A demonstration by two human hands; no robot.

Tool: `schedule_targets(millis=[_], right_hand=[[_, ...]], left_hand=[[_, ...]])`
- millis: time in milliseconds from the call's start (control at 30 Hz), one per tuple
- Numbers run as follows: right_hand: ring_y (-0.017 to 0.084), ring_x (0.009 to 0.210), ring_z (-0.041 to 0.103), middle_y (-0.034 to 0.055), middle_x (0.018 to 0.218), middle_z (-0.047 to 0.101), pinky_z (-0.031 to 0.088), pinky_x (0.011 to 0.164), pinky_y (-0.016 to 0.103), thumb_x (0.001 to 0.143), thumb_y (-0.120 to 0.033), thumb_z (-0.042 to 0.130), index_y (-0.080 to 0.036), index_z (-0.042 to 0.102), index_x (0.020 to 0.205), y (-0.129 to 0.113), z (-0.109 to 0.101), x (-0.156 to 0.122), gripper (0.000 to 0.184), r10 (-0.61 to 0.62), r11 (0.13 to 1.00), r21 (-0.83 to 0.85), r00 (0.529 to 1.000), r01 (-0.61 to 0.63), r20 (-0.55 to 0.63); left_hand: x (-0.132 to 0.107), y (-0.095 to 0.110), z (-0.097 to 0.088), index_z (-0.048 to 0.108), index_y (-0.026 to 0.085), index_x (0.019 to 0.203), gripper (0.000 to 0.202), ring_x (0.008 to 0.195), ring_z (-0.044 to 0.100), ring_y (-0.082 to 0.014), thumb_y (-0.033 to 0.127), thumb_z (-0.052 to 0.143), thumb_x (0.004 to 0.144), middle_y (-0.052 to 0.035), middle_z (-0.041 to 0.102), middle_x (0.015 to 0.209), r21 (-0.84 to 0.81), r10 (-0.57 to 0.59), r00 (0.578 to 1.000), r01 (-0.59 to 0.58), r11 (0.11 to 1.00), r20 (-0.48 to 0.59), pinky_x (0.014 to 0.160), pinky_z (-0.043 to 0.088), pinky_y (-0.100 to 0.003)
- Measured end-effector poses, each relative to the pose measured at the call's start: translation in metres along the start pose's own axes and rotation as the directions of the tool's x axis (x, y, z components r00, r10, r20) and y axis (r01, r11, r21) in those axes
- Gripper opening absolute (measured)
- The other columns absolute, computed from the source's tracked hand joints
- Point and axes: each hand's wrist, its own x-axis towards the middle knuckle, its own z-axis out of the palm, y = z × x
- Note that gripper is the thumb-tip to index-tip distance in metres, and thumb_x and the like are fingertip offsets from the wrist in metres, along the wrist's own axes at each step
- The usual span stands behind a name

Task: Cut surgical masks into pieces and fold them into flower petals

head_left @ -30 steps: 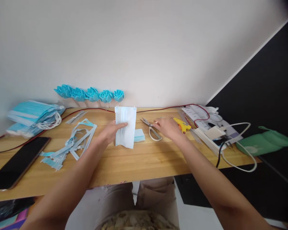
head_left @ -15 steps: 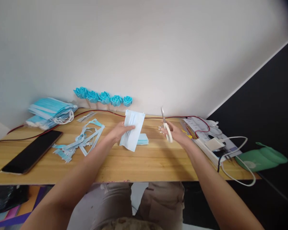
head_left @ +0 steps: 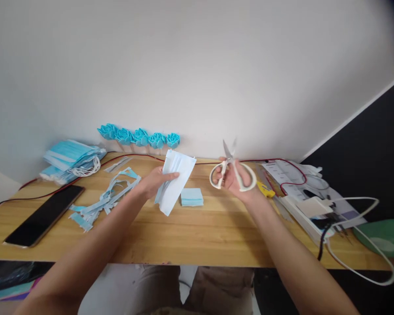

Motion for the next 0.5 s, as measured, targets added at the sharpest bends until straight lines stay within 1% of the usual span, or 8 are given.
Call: schedule_targets(millis=[67, 100, 167, 233, 333, 400, 467, 500], right_hand=[[0.016, 0.067, 0.058, 0.0011, 0.079, 0.063, 0.050, 0.063, 0.032, 0.071, -0.046, 0.078, -0.023, 0.062, 0.101, 0.004, 0.002, 0.006, 0.041, 0.037, 0.985, -0.170, 0.999, -0.036, -0.002], [0.017, 0.070, 0.059, 0.0019, 0.082, 0.064, 0.049, 0.063, 0.032, 0.071, -0.046, 0.078, -0.023, 0.061, 0.104, 0.006, 0.004, 0.008, 0.043, 0.043, 0.973, -0.226, 0.999, -0.037, 0.024], [0.017, 0.075, 0.059, 0.0019, 0.089, 0.062, 0.049, 0.065, 0.031, 0.072, -0.049, 0.076, -0.024, 0.059, 0.108, 0.010, 0.010, 0.010, 0.047, -0.014, 0.962, -0.271, 0.996, 0.037, 0.085], [0.013, 0.070, 0.055, -0.0013, 0.086, 0.059, 0.046, 0.063, 0.028, 0.068, -0.044, 0.080, -0.025, 0.058, 0.111, 0.013, 0.016, 0.010, 0.052, -0.082, 0.926, -0.357, 0.989, 0.120, 0.119], [0.010, 0.063, 0.046, -0.0050, 0.076, 0.052, 0.038, 0.057, 0.024, 0.066, -0.034, 0.082, -0.024, 0.058, 0.113, 0.017, 0.020, 0.009, 0.054, -0.124, 0.848, -0.508, 0.988, 0.152, 0.090], [0.010, 0.062, 0.044, -0.0051, 0.075, 0.051, 0.036, 0.056, 0.024, 0.069, -0.032, 0.080, -0.024, 0.059, 0.112, 0.020, 0.017, 0.009, 0.048, -0.177, 0.833, -0.526, 0.983, 0.173, 0.044], [0.010, 0.064, 0.045, -0.0046, 0.077, 0.052, 0.037, 0.057, 0.024, 0.072, -0.032, 0.077, -0.024, 0.059, 0.109, 0.023, 0.013, 0.010, 0.042, -0.249, 0.842, -0.499, 0.968, 0.204, -0.025], [0.011, 0.065, 0.046, -0.0044, 0.077, 0.052, 0.038, 0.059, 0.025, 0.073, -0.033, 0.075, -0.024, 0.060, 0.108, 0.025, 0.011, 0.011, 0.040, -0.279, 0.856, -0.470, 0.958, 0.215, -0.070]], left_hand=[[0.004, 0.001, 0.002, 0.069, 0.014, 0.089, 0.045, 0.067, 0.063, -0.0183, 0.044, 0.084, 0.060, -0.0061, 0.071, 0.080, 0.081, -0.050, 0.998, 0.046, 0.996, 0.047, 0.061, 0.050, -0.029], [0.007, 0.000, 0.004, 0.069, 0.014, 0.089, 0.044, 0.067, 0.064, -0.0183, 0.044, 0.084, 0.060, -0.0061, 0.071, 0.081, 0.126, -0.079, 0.994, 0.070, 0.990, 0.071, 0.061, 0.049, -0.028], [0.010, -0.002, 0.009, 0.070, 0.015, 0.090, 0.042, 0.068, 0.064, -0.0182, 0.043, 0.083, 0.062, -0.0060, 0.072, 0.083, 0.201, -0.111, 0.988, 0.087, 0.976, 0.110, 0.060, 0.049, -0.028], [0.012, -0.004, 0.013, 0.071, 0.016, 0.092, 0.039, 0.069, 0.065, -0.0187, 0.043, 0.081, 0.064, -0.0059, 0.073, 0.086, 0.248, -0.107, 0.981, 0.064, 0.967, 0.164, 0.061, 0.049, -0.027], [0.012, -0.004, 0.015, 0.072, 0.018, 0.095, 0.039, 0.074, 0.067, -0.0204, 0.043, 0.079, 0.067, -0.0059, 0.074, 0.091, 0.303, -0.118, 0.956, 0.033, 0.952, 0.268, 0.064, 0.050, -0.027], [0.011, -0.001, 0.012, 0.072, 0.017, 0.099, 0.045, 0.077, 0.068, -0.0222, 0.047, 0.080, 0.066, -0.0076, 0.074, 0.095, 0.278, -0.147, 0.925, 0.047, 0.959, 0.349, 0.065, 0.052, -0.028], [0.010, 0.000, 0.007, 0.072, 0.015, 0.101, 0.057, 0.081, 0.069, -0.0257, 0.058, 0.077, 0.064, -0.0109, 0.074, 0.097, 0.144, -0.122, 0.909, 0.069, 0.987, 0.399, 0.066, 0.054, -0.031], [0.010, 0.000, 0.006, 0.071, 0.014, 0.102, 0.062, 0.084, 0.070, -0.0277, 0.064, 0.074, 0.064, -0.0122, 0.074, 0.097, 0.047, -0.090, 0.915, 0.077, 0.996, 0.393, 0.068, 0.055, -0.032]])
